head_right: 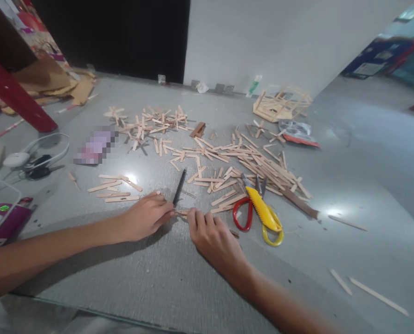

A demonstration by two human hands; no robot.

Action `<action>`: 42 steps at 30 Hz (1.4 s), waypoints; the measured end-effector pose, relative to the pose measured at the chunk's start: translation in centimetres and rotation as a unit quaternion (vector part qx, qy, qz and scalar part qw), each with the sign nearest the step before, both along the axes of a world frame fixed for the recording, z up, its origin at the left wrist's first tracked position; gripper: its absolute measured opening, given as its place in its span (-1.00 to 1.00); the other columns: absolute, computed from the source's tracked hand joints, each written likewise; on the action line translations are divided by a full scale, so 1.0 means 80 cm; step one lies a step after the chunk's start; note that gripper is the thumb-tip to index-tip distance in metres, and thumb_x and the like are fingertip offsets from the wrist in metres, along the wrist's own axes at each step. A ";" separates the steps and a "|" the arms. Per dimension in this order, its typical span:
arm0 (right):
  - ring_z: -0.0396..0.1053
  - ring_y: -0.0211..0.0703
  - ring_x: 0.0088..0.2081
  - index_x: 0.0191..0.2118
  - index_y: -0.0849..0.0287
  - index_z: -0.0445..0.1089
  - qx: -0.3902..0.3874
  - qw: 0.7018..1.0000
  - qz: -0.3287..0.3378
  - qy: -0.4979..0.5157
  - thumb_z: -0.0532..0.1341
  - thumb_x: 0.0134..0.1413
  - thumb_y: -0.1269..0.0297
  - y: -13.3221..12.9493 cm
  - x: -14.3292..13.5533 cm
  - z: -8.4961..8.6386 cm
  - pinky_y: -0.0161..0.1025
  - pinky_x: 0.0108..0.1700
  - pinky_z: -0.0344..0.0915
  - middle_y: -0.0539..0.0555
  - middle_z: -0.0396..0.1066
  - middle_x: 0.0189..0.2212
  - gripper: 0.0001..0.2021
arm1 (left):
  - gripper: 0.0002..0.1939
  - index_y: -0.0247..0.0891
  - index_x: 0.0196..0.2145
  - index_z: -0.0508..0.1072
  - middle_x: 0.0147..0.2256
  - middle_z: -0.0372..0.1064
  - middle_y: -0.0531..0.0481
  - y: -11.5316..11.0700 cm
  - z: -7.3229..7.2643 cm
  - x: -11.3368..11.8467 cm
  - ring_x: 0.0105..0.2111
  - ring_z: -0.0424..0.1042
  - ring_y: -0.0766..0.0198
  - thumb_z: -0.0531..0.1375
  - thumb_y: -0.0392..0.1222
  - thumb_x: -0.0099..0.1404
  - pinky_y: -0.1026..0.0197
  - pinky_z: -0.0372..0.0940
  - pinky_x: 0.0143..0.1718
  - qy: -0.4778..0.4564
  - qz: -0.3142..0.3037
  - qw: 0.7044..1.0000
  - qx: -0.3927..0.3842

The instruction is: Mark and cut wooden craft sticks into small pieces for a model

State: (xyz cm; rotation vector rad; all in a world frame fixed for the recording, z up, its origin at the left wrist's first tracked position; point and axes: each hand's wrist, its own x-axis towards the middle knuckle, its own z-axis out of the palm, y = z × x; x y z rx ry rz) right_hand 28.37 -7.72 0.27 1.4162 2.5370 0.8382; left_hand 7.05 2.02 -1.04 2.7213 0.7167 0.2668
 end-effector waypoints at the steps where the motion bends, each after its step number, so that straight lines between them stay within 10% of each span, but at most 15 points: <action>1: 0.44 -0.06 -0.47 -0.03 0.41 0.49 -0.004 1.000 0.003 -0.005 0.13 0.21 0.63 0.000 0.000 0.000 -0.18 -0.43 0.25 0.09 0.43 -0.47 -0.73 | -0.63 -0.26 -0.34 0.39 -0.46 0.37 -0.08 0.001 -0.002 0.000 -0.35 0.40 0.06 -0.07 -0.21 0.60 0.03 0.25 -0.11 -0.007 0.000 1.000 -0.003; 42: 0.44 -0.21 -0.62 -0.28 0.11 0.29 0.007 0.991 -0.121 -0.048 0.18 0.26 0.66 -0.015 -0.023 0.000 -0.35 -0.58 0.15 -0.04 0.37 -0.57 -0.75 | -0.61 -0.21 -0.47 0.09 -0.54 0.14 0.14 0.012 -0.008 -0.005 -0.48 0.14 0.30 -0.09 -0.15 0.58 0.17 0.09 -0.16 -0.124 -0.017 0.980 -0.157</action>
